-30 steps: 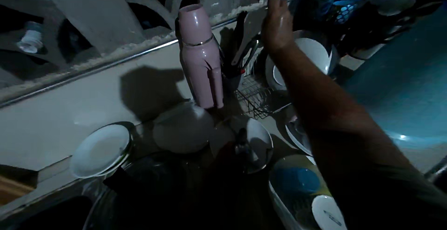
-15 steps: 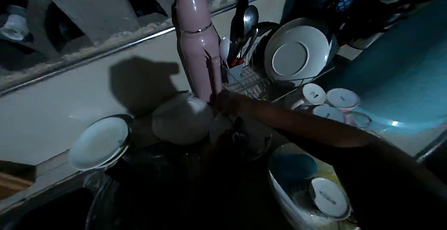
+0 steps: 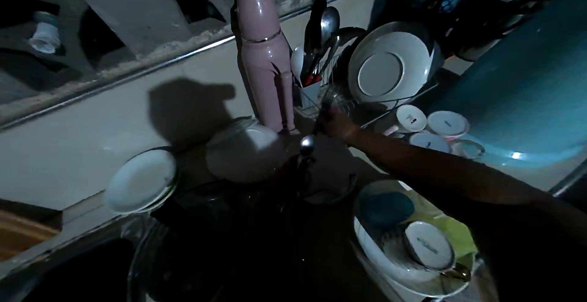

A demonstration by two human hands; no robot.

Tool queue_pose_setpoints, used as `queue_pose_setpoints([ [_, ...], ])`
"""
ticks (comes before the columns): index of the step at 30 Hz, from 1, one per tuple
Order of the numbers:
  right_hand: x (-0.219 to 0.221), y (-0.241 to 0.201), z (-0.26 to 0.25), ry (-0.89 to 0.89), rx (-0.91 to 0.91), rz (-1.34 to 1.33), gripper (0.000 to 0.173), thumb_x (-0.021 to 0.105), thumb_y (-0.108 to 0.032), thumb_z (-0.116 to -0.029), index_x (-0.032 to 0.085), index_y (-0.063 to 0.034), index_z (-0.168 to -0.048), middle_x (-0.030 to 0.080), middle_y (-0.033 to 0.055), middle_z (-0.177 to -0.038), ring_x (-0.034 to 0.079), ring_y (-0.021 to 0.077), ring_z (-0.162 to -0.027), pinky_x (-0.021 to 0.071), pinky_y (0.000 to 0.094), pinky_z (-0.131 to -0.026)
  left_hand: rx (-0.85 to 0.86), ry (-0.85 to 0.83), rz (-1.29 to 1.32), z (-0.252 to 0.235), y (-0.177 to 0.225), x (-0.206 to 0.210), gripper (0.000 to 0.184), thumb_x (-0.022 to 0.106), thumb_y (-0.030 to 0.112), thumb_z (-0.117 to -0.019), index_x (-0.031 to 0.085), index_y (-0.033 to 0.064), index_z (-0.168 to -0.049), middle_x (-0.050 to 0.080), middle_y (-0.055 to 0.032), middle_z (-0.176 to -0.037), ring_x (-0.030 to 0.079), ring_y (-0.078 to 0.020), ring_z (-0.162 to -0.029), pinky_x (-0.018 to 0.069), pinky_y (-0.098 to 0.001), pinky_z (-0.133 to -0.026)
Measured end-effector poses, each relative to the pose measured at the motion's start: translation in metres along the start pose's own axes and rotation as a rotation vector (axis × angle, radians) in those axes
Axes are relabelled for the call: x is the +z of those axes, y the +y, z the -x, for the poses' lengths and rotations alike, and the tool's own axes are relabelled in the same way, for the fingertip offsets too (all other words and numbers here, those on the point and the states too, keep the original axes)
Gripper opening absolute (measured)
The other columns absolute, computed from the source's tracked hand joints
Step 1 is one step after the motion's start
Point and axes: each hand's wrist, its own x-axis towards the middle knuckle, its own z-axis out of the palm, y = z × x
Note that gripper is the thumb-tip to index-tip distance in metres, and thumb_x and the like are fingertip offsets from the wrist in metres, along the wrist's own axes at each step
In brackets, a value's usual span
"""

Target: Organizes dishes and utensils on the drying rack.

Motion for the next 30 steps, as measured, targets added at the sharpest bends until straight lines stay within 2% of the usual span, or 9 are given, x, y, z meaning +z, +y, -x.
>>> queue_pose_setpoints([
  [4,-0.022,-0.01,0.028,0.354,-0.258,-0.118,0.032,0.041,-0.014,-0.1105,0.045,0.0106,-0.131,0.062,0.0185,-0.101,0.065,0.0188,-0.085,0.0563,0.0361,-0.08,0.427,-0.055,0.629,-0.049,-0.064,-0.008,0.048,0.053,0.003,-0.1002,0.041,0.0067,-0.147,0.066,-0.0052,-0.096,0.064,-0.0085,-0.074,0.0565,-0.0262,-0.069],
  [7,-0.012,-0.011,0.044,0.074,-0.032,-0.118,0.029,0.04,-0.014,-0.1112,0.048,0.0038,-0.132,0.06,0.0161,-0.096,0.061,0.0192,-0.069,0.0559,0.0375,-0.066,0.49,-0.083,0.819,-0.076,-0.07,0.001,0.06,0.059,0.002,-0.0957,0.04,0.0173,-0.15,0.066,-0.0054,-0.11,0.066,-0.0107,-0.082,0.058,-0.0292,-0.071],
  [11,-0.001,-0.015,0.053,-0.001,0.125,-0.371,0.032,0.041,-0.032,-0.112,0.053,-0.0085,-0.13,0.049,0.0039,-0.076,0.045,0.0108,-0.053,0.0415,0.0274,-0.048,0.503,0.007,0.781,-0.052,-0.03,0.015,0.058,0.057,-0.004,-0.0927,0.042,0.0107,-0.147,0.062,-0.006,-0.124,0.064,-0.0105,-0.101,0.0567,-0.0312,-0.085],
  [15,-0.016,-0.01,0.037,0.055,-0.168,-0.188,0.034,0.062,-0.024,-0.1035,0.06,0.0025,-0.124,0.065,0.0122,-0.094,0.062,0.0157,-0.079,0.0541,0.036,-0.076,0.495,-0.014,0.748,-0.044,-0.024,0.022,0.063,0.055,-0.008,-0.0915,0.037,0.0072,-0.15,0.06,-0.0089,-0.127,0.063,-0.0107,-0.102,0.0554,-0.0304,-0.087],
  [18,-0.044,-0.025,0.019,0.028,-0.153,0.057,0.023,0.065,-0.015,-0.1015,0.064,0.0049,-0.113,0.065,0.0185,-0.099,0.061,0.0256,-0.088,0.0498,0.0456,-0.084,0.41,-0.023,0.764,-0.033,-0.019,0.023,0.042,0.051,-0.01,-0.093,0.048,0.0007,-0.134,0.065,-0.0044,-0.095,0.065,-0.0084,-0.075,0.0576,-0.0271,-0.069],
  [22,-0.091,-0.044,-0.017,0.25,-0.195,0.111,0.03,0.061,-0.014,-0.1023,0.064,0.0027,-0.127,0.068,0.0224,-0.116,0.066,0.0315,-0.105,0.0509,0.0503,-0.097,0.359,-0.177,0.732,-0.03,-0.028,0.017,0.027,0.043,-0.002,-0.1012,0.05,0.0038,-0.127,0.06,0.0019,-0.073,0.059,-0.0063,-0.061,0.0534,-0.0228,-0.061],
  [24,-0.108,-0.053,-0.039,0.431,-0.229,0.184,0.031,0.059,-0.012,-0.101,0.063,0.0048,-0.127,0.067,0.0264,-0.119,0.066,0.0383,-0.111,0.0485,0.0548,-0.099,0.36,-0.214,0.733,-0.032,-0.033,0.014,0.037,0.045,0.001,-0.1031,0.044,0.0057,-0.14,0.061,0.0007,-0.079,0.061,-0.0073,-0.065,0.0539,-0.0234,-0.063],
  [26,-0.112,-0.058,-0.064,0.556,-0.223,0.257,0.03,0.057,-0.013,-0.1007,0.063,0.002,-0.125,0.069,0.0252,-0.117,0.067,0.0402,-0.112,0.0496,0.0568,-0.098,0.402,-0.259,0.775,-0.041,-0.038,0.012,0.039,0.049,0.0,-0.0976,0.044,0.0052,-0.136,0.061,0.0006,-0.077,0.061,-0.0081,-0.064,0.0532,-0.0233,-0.06],
  [30,-0.091,-0.06,-0.108,0.543,-0.19,0.377,0.031,0.05,-0.016,-0.1048,0.062,-0.0038,-0.131,0.067,0.0252,-0.124,0.064,0.0445,-0.116,0.0499,0.0623,-0.096,0.246,-0.189,0.631,-0.047,-0.03,0.005,0.046,0.052,0.002,-0.1026,0.04,0.0071,-0.147,0.061,-0.003,-0.091,0.061,-0.0077,-0.069,0.0543,-0.0239,-0.063],
])
